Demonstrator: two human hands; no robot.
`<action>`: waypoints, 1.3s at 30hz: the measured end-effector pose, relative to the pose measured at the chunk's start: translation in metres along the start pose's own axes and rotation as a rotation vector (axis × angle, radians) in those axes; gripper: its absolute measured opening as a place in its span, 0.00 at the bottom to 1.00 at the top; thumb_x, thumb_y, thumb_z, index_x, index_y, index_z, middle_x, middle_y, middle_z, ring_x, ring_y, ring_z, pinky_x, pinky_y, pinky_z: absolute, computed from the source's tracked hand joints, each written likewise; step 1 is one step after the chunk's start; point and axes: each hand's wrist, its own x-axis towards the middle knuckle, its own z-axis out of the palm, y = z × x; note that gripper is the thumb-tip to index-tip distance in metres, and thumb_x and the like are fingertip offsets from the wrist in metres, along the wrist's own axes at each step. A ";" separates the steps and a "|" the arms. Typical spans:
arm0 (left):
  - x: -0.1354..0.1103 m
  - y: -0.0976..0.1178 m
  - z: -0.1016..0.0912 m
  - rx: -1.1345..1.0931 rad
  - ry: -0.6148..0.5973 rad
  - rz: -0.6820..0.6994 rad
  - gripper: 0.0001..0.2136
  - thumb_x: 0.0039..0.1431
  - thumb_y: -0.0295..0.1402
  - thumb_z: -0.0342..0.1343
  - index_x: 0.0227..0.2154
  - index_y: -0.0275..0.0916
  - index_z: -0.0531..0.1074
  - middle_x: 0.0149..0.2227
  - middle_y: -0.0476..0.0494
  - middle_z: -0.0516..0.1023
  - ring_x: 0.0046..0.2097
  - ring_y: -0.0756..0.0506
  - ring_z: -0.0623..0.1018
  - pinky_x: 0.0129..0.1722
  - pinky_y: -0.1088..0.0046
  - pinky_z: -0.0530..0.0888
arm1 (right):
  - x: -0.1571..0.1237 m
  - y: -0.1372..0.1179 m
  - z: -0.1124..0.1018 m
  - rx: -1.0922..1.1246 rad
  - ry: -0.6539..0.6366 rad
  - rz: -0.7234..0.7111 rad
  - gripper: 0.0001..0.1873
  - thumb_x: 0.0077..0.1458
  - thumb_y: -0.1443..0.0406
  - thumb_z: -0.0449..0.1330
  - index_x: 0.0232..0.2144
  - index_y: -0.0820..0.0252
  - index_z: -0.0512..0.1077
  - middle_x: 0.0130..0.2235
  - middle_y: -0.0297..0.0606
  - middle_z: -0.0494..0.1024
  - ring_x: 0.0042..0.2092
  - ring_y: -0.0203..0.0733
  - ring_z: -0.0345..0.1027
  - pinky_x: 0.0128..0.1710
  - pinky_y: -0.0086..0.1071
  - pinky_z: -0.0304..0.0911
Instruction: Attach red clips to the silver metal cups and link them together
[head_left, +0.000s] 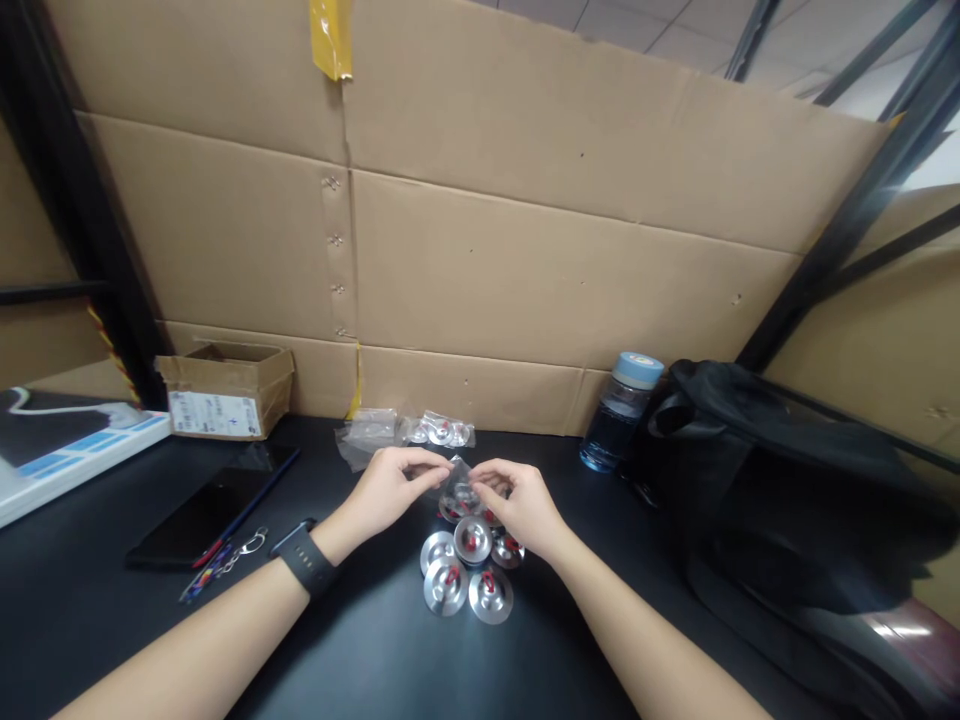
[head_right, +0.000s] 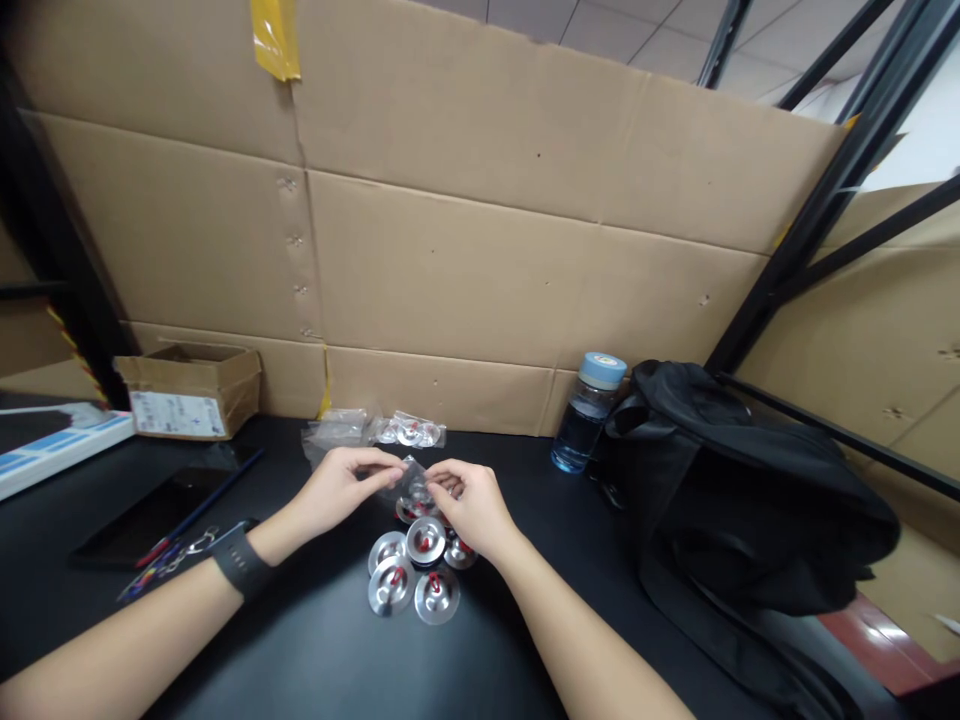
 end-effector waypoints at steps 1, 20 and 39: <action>0.000 0.000 0.001 -0.008 -0.010 -0.001 0.10 0.62 0.40 0.61 0.39 0.41 0.83 0.41 0.44 0.86 0.42 0.42 0.83 0.43 0.69 0.77 | 0.000 0.000 0.000 0.000 0.005 -0.003 0.07 0.56 0.67 0.64 0.38 0.58 0.81 0.35 0.38 0.85 0.36 0.41 0.79 0.35 0.31 0.70; -0.007 0.007 0.006 0.070 -0.250 0.054 0.08 0.62 0.36 0.59 0.40 0.40 0.80 0.38 0.45 0.84 0.40 0.44 0.83 0.44 0.70 0.77 | -0.001 -0.005 0.005 0.114 0.194 0.008 0.06 0.55 0.64 0.66 0.34 0.59 0.83 0.35 0.40 0.85 0.32 0.42 0.76 0.33 0.32 0.70; -0.006 0.016 0.011 -0.219 0.102 -0.010 0.27 0.62 0.38 0.61 0.60 0.44 0.58 0.36 0.48 0.81 0.30 0.48 0.81 0.34 0.73 0.77 | -0.002 -0.006 0.007 0.299 0.068 0.036 0.20 0.55 0.62 0.67 0.50 0.57 0.70 0.32 0.34 0.80 0.30 0.37 0.73 0.31 0.28 0.67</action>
